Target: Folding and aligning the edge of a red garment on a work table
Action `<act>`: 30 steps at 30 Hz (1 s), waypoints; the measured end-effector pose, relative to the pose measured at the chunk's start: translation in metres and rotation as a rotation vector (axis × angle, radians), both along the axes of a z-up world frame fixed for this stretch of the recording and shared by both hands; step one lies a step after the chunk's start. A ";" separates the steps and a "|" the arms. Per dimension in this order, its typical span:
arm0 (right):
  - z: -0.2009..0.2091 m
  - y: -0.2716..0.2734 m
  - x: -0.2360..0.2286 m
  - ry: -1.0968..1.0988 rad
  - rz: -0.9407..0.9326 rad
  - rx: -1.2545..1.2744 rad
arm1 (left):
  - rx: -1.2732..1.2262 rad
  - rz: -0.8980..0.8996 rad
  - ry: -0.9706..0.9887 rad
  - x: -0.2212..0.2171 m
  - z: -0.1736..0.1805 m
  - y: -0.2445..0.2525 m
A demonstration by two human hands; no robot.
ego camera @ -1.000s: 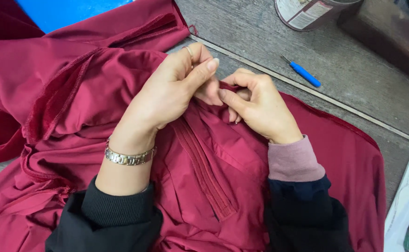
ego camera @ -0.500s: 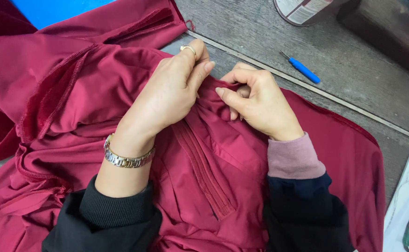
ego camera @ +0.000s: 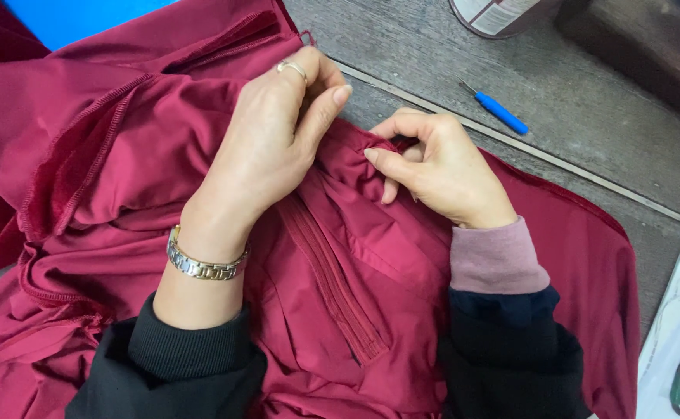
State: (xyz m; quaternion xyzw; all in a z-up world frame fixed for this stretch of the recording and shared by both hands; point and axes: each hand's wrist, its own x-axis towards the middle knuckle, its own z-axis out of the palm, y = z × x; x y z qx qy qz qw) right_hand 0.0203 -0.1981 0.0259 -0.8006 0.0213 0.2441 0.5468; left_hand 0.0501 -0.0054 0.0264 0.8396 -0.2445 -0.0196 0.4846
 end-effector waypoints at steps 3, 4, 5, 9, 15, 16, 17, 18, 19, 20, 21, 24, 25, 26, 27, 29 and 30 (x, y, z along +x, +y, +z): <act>-0.003 -0.001 0.000 0.035 -0.009 -0.014 | 0.149 -0.033 -0.098 -0.001 0.003 0.000; -0.006 -0.002 0.000 0.019 0.000 -0.026 | 0.276 -0.060 -0.110 -0.002 0.004 0.000; -0.002 -0.001 0.000 0.018 0.001 -0.026 | 0.277 -0.058 -0.111 -0.002 -0.006 0.000; 0.005 0.001 0.000 0.023 -0.007 -0.036 | 0.397 -0.161 -0.127 -0.003 -0.023 0.001; 0.000 -0.001 -0.001 0.001 0.043 0.024 | 0.383 -0.194 -0.029 -0.003 -0.020 0.000; -0.004 -0.001 -0.001 -0.028 0.050 0.065 | 0.380 -0.196 -0.021 -0.003 -0.021 0.000; -0.004 0.000 -0.001 -0.027 0.050 0.065 | 0.380 -0.196 -0.020 -0.003 -0.020 0.000; -0.003 0.001 -0.001 -0.036 0.032 0.056 | 0.366 -0.194 -0.026 -0.004 -0.020 0.000; -0.003 0.002 -0.002 -0.044 0.015 0.048 | 0.352 -0.192 -0.032 -0.004 -0.020 -0.001; -0.003 0.002 -0.002 -0.044 0.015 0.048 | 0.352 -0.192 -0.031 -0.004 -0.021 -0.001; -0.003 0.001 -0.002 -0.052 0.026 0.044 | 0.333 -0.183 -0.033 -0.004 -0.021 -0.001; -0.002 -0.003 -0.001 -0.041 0.033 0.022 | 0.295 -0.163 -0.032 -0.003 -0.023 0.000; -0.002 -0.004 -0.001 -0.023 0.028 0.005 | 0.277 -0.151 -0.029 -0.003 -0.023 0.001; -0.002 -0.007 -0.001 -0.023 0.027 0.004 | 0.277 -0.152 -0.029 -0.003 -0.025 0.001; -0.002 -0.010 0.000 -0.011 0.024 -0.013 | 0.275 -0.148 -0.042 -0.002 -0.026 0.002; 0.002 -0.014 0.000 0.001 0.019 -0.030 | 0.273 -0.145 -0.054 -0.002 -0.026 0.002; 0.006 -0.014 0.000 0.017 0.034 -0.033 | 0.267 -0.146 -0.034 -0.002 -0.024 0.002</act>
